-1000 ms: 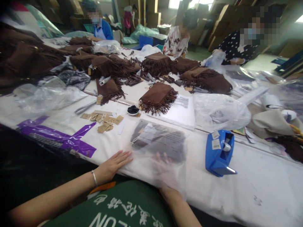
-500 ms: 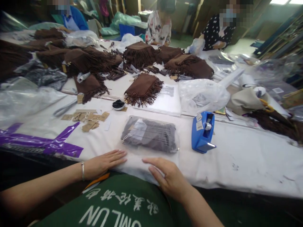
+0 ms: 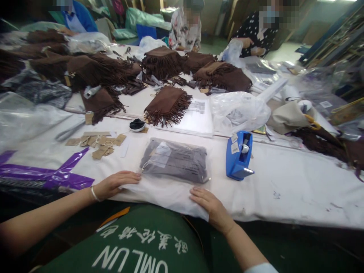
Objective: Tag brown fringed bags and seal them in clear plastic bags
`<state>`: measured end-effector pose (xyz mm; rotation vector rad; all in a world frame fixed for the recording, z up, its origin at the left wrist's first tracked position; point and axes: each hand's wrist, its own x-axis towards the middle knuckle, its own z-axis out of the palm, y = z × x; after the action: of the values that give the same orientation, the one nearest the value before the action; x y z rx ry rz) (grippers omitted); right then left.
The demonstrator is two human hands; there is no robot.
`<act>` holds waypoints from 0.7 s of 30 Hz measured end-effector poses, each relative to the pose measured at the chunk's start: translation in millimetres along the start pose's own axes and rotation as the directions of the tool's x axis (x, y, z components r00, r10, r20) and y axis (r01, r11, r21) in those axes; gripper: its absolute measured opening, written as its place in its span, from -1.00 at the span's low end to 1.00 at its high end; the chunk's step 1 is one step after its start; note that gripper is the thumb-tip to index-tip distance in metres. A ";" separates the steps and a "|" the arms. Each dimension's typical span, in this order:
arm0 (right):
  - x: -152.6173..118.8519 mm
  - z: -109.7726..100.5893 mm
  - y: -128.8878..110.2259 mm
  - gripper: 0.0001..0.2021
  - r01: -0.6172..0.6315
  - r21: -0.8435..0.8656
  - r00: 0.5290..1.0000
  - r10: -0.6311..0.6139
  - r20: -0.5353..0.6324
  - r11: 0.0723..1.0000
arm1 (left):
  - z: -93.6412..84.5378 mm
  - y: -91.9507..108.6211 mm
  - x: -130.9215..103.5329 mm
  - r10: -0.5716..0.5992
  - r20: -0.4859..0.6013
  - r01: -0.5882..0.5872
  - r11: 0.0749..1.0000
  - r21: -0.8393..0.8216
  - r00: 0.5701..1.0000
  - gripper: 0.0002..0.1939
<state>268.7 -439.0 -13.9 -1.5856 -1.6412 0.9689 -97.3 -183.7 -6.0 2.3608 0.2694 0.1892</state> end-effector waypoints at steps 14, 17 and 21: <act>24.1 33.8 -4.1 -0.61 -0.632 -0.140 0.648 0.421 -0.634 0.762 | 6.5 15.7 55.2 -0.381 -0.480 0.587 0.698 0.411 0.790 -0.76; 27.6 32.9 -2.0 -0.61 -0.651 -0.217 0.664 0.407 -0.627 0.728 | 0.9 39.1 81.5 -0.082 -0.475 0.326 0.827 0.458 0.876 -0.76; 27.7 28.9 2.6 -0.57 -0.631 -0.175 0.662 0.408 -0.629 0.755 | 28.2 45.5 114.9 0.002 -0.340 0.140 0.909 0.393 0.940 -0.84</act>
<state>243.8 -413.4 -32.1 -2.4308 -0.9782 0.3492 26.2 -206.0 12.2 2.7252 0.6106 0.5492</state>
